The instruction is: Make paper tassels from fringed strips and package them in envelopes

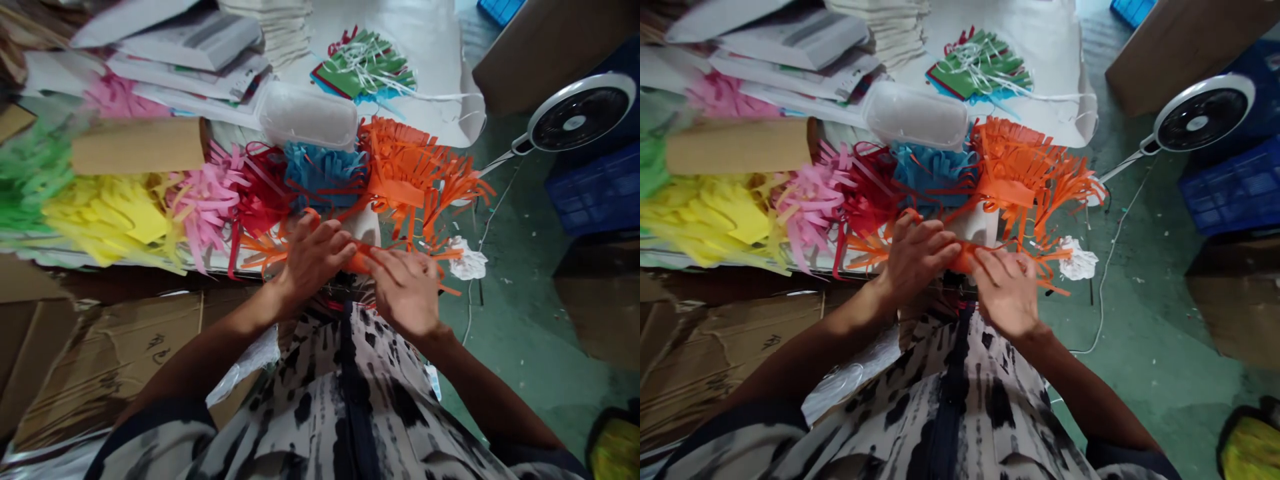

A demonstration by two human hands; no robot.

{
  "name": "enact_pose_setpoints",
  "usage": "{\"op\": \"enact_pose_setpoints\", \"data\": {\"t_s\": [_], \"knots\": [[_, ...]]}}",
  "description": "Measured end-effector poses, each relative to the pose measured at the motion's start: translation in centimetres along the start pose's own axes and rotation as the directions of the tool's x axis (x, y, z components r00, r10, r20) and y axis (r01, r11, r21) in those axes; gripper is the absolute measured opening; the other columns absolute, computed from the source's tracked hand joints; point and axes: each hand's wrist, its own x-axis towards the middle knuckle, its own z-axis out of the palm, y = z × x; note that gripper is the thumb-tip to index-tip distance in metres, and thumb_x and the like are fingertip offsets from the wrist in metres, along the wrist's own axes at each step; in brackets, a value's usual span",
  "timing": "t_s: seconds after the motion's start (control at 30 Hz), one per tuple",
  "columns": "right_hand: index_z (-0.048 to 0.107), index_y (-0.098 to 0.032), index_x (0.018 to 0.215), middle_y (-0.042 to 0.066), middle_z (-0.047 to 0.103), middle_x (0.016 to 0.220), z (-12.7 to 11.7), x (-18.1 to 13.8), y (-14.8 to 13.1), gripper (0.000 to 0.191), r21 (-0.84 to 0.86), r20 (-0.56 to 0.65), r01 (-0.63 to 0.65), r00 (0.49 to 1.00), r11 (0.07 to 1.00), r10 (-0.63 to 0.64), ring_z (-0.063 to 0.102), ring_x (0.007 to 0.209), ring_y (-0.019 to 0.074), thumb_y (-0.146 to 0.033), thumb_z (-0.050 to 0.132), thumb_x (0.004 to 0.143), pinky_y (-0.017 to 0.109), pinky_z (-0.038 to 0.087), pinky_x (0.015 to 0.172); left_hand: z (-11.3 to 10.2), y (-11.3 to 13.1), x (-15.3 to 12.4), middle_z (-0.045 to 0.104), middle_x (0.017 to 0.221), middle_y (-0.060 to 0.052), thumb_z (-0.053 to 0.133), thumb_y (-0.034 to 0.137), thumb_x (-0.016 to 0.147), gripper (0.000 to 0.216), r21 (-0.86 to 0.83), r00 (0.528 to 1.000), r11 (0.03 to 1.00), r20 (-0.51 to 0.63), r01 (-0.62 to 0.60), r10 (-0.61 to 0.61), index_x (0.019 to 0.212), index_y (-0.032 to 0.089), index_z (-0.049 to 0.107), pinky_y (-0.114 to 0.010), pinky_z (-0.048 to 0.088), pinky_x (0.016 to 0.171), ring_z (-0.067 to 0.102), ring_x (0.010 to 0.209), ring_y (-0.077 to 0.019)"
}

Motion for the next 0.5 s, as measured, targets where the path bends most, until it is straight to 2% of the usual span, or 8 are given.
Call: {"op": "enact_pose_setpoints", "data": {"t_s": [0.07, 0.2, 0.27, 0.4, 0.5], "knots": [[0.067, -0.025, 0.13, 0.005, 0.075, 0.134, 0.6, -0.8, -0.3, 0.038, 0.044, -0.02, 0.086, 0.996, 0.995, -0.085, 0.066, 0.122, 0.0266, -0.012, 0.06, 0.095, 0.048, 0.035, 0.106, 0.1, -0.3, -0.5, 0.077, 0.116, 0.001, 0.054, 0.021, 0.105, 0.023, 0.015, 0.998, 0.998, 0.005, -0.069, 0.068, 0.107, 0.032, 0.074, -0.06, 0.029, 0.125, 0.063, 0.128, -0.0261], [0.067, -0.026, 0.134, 0.004, 0.076, 0.133, 1.3, -1.4, -0.1, 0.039, 0.051, -0.057, 0.089, 0.995, 0.995, -0.086, 0.066, 0.123, 0.0232, -0.015, 0.063, 0.097, 0.047, 0.033, 0.111, 0.2, 0.2, -2.4, 0.078, 0.118, 0.004, 0.055, 0.012, 0.102, 0.036, 0.072, 0.961, 0.958, -0.005, -0.276, 0.277, 0.124, 0.035, 0.071, -0.057, 0.019, 0.134, 0.067, 0.124, -0.0207], [0.067, -0.027, 0.135, 0.003, 0.076, 0.134, 1.4, -1.4, 0.2, 0.039, 0.055, -0.048, 0.092, 0.995, 0.994, -0.09, 0.066, 0.124, 0.0231, -0.017, 0.064, 0.097, 0.048, 0.031, 0.113, 0.2, 0.4, -3.4, 0.079, 0.119, 0.002, 0.058, 0.011, 0.1, 0.039, 0.062, 0.945, 0.943, -0.021, -0.326, 0.328, 0.13, 0.032, 0.07, -0.058, 0.015, 0.135, 0.069, 0.12, -0.0203], [0.07, -0.029, 0.131, 0.001, 0.076, 0.133, 1.3, -1.5, 0.7, 0.034, 0.065, -0.038, 0.088, 0.996, 0.994, -0.086, 0.066, 0.122, 0.0231, -0.02, 0.065, 0.099, 0.048, 0.032, 0.113, -1.0, -0.6, -4.6, 0.08, 0.121, 0.0, 0.062, 0.018, 0.1, 0.031, -0.025, 0.968, 0.969, -0.04, -0.247, 0.246, 0.128, 0.028, 0.071, -0.063, 0.012, 0.134, 0.073, 0.115, -0.0199], [0.071, -0.03, 0.129, 0.0, 0.077, 0.132, 1.4, -1.6, 0.8, 0.032, 0.072, -0.045, 0.08, 0.996, 0.994, -0.077, 0.066, 0.121, 0.0223, -0.02, 0.066, 0.099, 0.048, 0.032, 0.114, -2.0, -0.9, -4.9, 0.081, 0.118, 0.0, 0.066, 0.021, 0.099, 0.03, 0.012, 0.979, 0.985, -0.115, -0.17, 0.171, 0.128, 0.028, 0.07, -0.064, 0.014, 0.133, 0.074, 0.113, -0.0207]]}}
